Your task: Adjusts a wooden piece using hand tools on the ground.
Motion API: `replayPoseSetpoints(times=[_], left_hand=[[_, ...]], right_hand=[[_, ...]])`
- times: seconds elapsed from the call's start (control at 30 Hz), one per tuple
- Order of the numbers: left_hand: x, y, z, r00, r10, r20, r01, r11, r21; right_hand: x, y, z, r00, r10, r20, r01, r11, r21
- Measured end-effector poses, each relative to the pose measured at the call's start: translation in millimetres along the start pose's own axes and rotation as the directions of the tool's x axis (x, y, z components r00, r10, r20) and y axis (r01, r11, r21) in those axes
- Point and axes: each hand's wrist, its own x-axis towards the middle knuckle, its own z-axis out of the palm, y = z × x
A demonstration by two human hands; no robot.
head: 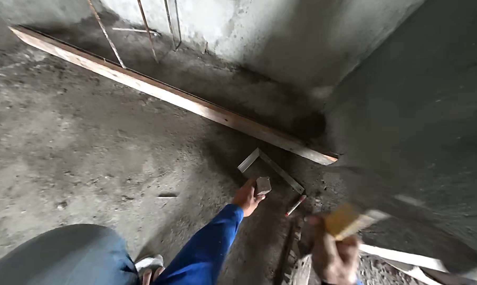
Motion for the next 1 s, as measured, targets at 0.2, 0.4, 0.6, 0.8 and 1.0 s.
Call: replayPoseSetpoints(times=[0.2, 0.4, 0.6, 0.8, 1.0], left_hand=[[1, -1, 2, 0.999, 0.029, -0.033, -0.030, 0.999, -0.037], [5, 2, -2, 0.999, 0.034, -0.033, -0.035, 0.999, -0.015], [7, -1, -1, 1.000, 0.015, -0.023, -0.016, 0.999, -0.035], [7, -2, -8, 0.999, -0.043, 0.016, 0.043, 0.999, -0.021], [4, -1, -9, 0.999, -0.034, 0.003, 0.034, 0.999, 0.005]], right_hand=[[25, -32, 6, 0.969, -0.238, 0.063, 0.219, 0.951, 0.220], [-51, 80, 33, 0.773, 0.635, 0.017, -0.521, 0.650, -0.553], [-41, 79, 31, 0.658, 0.748, 0.090, -0.688, 0.646, -0.332], [-28, 47, 50, 0.392, 0.909, 0.141, -0.911, 0.362, 0.198], [-12, 9, 35, 0.947, 0.321, -0.006, -0.320, 0.942, -0.098]])
